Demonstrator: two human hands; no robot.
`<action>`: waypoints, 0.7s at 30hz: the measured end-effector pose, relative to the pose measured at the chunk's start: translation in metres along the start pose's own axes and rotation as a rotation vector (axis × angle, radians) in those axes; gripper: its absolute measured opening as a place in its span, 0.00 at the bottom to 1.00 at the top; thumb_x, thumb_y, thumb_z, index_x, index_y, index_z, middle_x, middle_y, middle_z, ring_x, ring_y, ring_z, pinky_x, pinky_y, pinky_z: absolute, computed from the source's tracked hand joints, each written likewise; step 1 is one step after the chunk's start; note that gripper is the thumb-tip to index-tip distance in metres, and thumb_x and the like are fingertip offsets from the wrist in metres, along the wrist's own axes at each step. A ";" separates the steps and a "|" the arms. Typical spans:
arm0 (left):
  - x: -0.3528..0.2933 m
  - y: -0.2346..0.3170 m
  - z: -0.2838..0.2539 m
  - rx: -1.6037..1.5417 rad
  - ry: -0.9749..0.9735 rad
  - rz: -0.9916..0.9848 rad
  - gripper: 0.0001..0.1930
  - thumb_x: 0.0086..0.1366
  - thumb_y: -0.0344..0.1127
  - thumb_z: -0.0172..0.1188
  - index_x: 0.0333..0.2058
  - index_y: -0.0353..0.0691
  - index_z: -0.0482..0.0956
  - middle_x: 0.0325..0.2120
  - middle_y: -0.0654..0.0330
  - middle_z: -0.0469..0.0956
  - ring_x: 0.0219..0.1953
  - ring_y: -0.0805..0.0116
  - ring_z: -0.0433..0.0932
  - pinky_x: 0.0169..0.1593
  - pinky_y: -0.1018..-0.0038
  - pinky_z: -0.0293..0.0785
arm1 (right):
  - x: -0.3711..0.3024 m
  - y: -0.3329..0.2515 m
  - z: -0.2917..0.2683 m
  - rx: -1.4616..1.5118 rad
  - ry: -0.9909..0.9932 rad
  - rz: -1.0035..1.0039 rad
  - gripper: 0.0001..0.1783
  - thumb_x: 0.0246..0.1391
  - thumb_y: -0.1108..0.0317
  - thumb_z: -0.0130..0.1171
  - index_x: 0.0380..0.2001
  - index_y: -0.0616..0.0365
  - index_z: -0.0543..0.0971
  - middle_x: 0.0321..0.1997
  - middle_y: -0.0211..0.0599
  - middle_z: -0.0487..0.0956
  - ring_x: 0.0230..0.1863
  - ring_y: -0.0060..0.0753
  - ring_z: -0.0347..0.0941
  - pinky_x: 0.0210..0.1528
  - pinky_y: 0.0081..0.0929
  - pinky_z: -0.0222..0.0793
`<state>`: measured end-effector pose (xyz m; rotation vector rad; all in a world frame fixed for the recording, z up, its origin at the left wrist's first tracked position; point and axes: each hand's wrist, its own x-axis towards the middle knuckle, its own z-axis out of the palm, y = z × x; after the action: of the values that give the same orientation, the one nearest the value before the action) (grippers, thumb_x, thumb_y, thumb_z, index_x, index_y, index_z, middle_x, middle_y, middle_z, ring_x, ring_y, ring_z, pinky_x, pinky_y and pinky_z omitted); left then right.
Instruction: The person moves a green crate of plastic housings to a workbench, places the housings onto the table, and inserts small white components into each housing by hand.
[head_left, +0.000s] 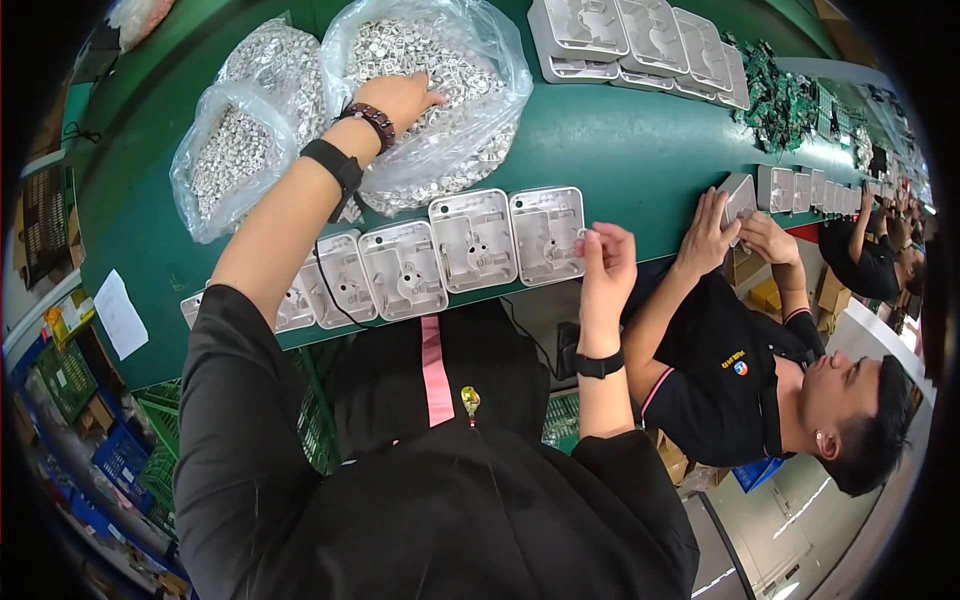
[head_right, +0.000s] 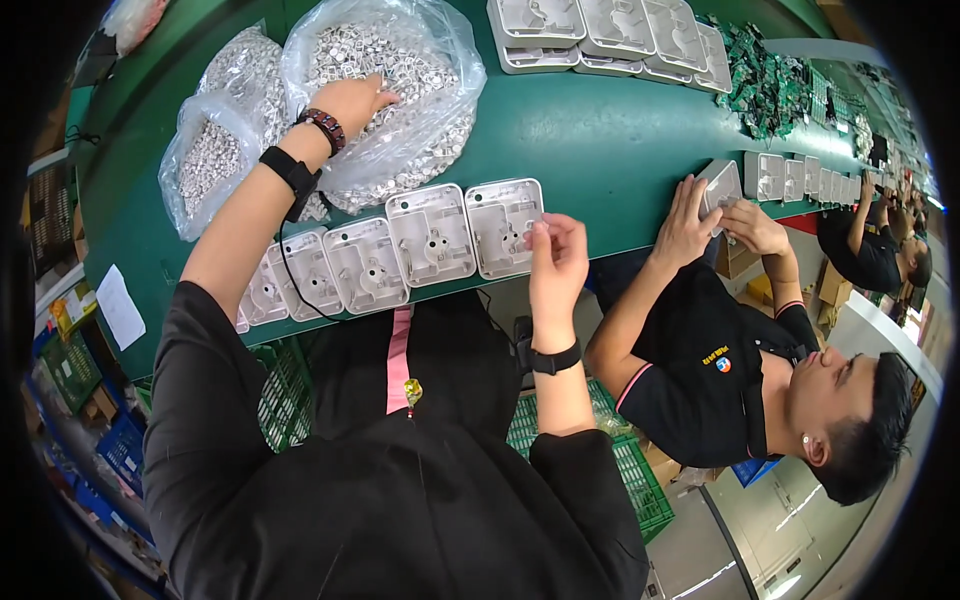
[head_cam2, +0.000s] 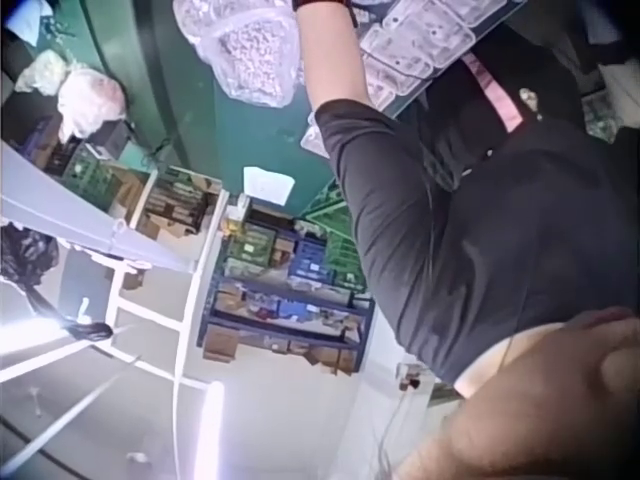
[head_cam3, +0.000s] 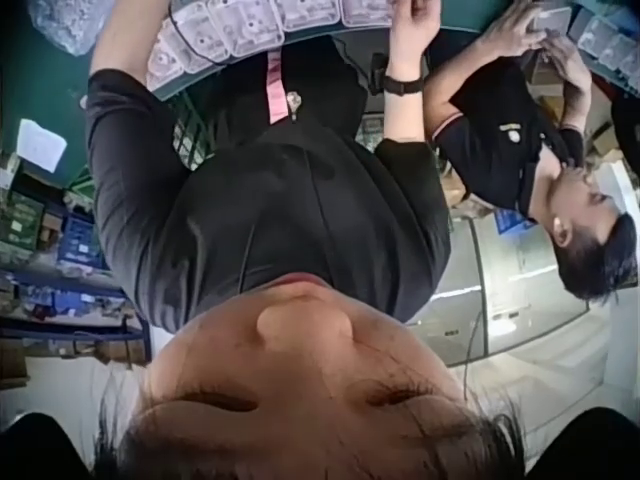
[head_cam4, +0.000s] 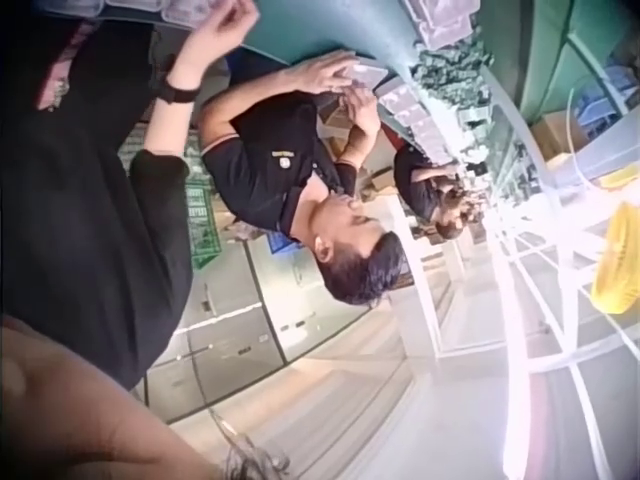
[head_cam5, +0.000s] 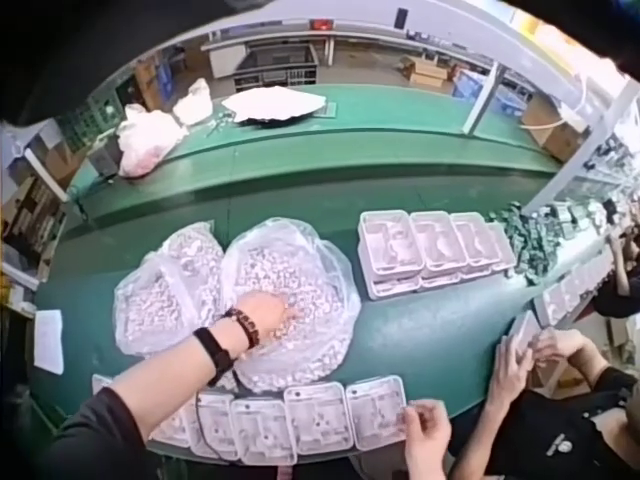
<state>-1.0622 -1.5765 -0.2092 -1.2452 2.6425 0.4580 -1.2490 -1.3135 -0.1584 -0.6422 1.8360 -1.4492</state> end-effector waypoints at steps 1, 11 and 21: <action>0.000 0.003 -0.008 -0.002 -0.002 0.001 0.25 0.63 0.56 0.41 0.34 0.36 0.71 0.22 0.47 0.76 0.28 0.50 0.76 0.33 0.60 0.72 | 0.005 -0.001 -0.003 -0.002 0.001 0.002 0.03 0.55 0.75 0.50 0.33 0.63 0.70 0.26 0.31 0.73 0.28 0.19 0.68 0.33 0.16 0.64; -0.024 0.014 -0.025 -0.464 0.061 -0.074 0.15 0.64 0.43 0.42 0.33 0.37 0.73 0.22 0.56 0.77 0.28 0.62 0.77 0.33 0.70 0.72 | 0.007 -0.022 -0.003 -0.159 -0.227 -0.005 0.05 0.53 0.78 0.51 0.35 0.65 0.69 0.28 0.36 0.76 0.29 0.23 0.74 0.36 0.18 0.69; -0.181 0.153 0.016 -1.489 -0.311 0.003 0.15 0.67 0.45 0.41 0.31 0.40 0.68 0.20 0.65 0.67 0.24 0.75 0.67 0.31 0.77 0.65 | -0.054 -0.042 0.007 -0.151 -0.473 0.088 0.05 0.48 0.79 0.56 0.30 0.64 0.73 0.25 0.38 0.76 0.26 0.25 0.74 0.30 0.20 0.68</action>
<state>-1.0658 -1.3493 -0.1408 -1.1452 1.7622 2.5750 -1.2107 -1.2881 -0.1073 -0.8818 1.5812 -1.0005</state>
